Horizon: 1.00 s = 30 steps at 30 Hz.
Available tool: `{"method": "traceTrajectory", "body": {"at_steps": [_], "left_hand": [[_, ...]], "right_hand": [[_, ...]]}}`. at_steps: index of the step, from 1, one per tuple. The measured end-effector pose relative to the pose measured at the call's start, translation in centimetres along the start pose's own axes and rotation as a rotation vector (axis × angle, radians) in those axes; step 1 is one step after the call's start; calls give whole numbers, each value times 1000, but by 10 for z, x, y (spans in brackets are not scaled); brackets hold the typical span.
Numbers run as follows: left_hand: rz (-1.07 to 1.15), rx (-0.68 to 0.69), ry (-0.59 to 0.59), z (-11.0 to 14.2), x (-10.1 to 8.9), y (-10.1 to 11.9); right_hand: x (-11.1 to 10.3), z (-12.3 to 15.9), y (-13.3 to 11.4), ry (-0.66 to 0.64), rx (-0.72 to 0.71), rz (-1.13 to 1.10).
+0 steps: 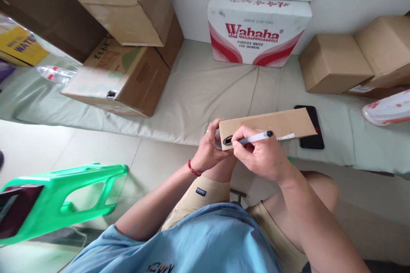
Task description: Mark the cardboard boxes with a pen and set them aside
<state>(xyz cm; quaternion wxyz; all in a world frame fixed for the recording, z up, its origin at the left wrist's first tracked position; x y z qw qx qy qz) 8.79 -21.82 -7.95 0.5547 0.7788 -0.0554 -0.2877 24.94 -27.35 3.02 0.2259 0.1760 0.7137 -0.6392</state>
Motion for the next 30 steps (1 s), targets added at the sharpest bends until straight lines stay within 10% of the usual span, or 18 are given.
{"method": "traceTrajectory", "body": {"at_steps": [15, 22, 30], "left_hand": [[19, 10, 6, 1, 0, -3], [30, 7, -2, 0, -1, -3], [-12, -65, -36, 7, 2, -13]], "right_hand": [[-9, 5, 4, 155, 13, 33], [-50, 40, 33, 684, 83, -354], [-81, 155, 121, 1141, 327, -579]]}}
Point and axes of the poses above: each hand's wrist, its own z-axis away from the middle knuckle, its own x-axis out of the palm, y = z × x, the point moved 5 cm from there along -z, towards the middle knuckle, and after that the axes turned 1 degree about -y, right-handed, at the moved point
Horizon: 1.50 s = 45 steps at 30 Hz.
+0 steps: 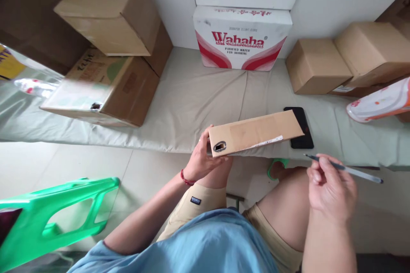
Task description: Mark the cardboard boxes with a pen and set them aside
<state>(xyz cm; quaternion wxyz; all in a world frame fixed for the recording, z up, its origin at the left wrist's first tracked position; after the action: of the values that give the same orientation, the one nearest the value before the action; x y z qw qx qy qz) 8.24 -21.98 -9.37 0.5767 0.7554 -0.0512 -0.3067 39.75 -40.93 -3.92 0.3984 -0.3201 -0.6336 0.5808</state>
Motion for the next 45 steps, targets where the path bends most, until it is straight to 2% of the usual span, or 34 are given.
{"method": "traceTrajectory", "body": {"at_steps": [2, 4, 8, 11, 13, 15, 17, 19, 21, 23, 26, 28, 32, 36, 39, 41, 45], "left_hand": [[-25, -25, -7, 0, -2, 2], [-40, -60, 4, 0, -9, 5], [16, -172, 92, 3, -34, 6], [200, -348, 174, 9, -56, 1], [380, -459, 223, 16, -66, -2], [511, -527, 263, 22, -72, -1], [539, -558, 290, 28, -74, 1], [502, -556, 310, 32, -76, 4], [461, -543, 324, 34, -76, 6], [430, -520, 341, 35, -76, 7], [370, -442, 372, 34, -77, 9], [332, -393, 380, 32, -75, 9], [239, -326, 428, 18, -62, 2], [146, -205, 457, -16, -36, -8], [116, -66, 394, -47, -13, -11], [84, -1, 326, -63, -1, -15], [59, 5, 200, -77, 11, -28]], "right_hand": [[-22, 4, 13, 35, 21, 26], [-33, 7, 20, 73, 19, 37], [-31, 9, 23, 134, 28, 21], [-22, 4, 25, 86, 62, 69], [-9, -1, 29, -55, 105, 180], [12, -8, 34, -293, 126, 368], [39, -14, 39, -535, 85, 602], [65, -22, 40, -658, -3, 812], [81, -33, 38, -609, -73, 965], [84, -42, 32, -437, -150, 1081], [70, -49, 26, -156, -285, 1274], [58, -52, 30, -74, -280, 1409], [50, -63, 47, -110, -138, 1540], [53, -73, 46, -121, -1, 1570], [49, -74, 42, -127, 73, 1542], [38, -72, 41, -127, 109, 1506], [5, -65, 49, -199, 149, 1407]]}}
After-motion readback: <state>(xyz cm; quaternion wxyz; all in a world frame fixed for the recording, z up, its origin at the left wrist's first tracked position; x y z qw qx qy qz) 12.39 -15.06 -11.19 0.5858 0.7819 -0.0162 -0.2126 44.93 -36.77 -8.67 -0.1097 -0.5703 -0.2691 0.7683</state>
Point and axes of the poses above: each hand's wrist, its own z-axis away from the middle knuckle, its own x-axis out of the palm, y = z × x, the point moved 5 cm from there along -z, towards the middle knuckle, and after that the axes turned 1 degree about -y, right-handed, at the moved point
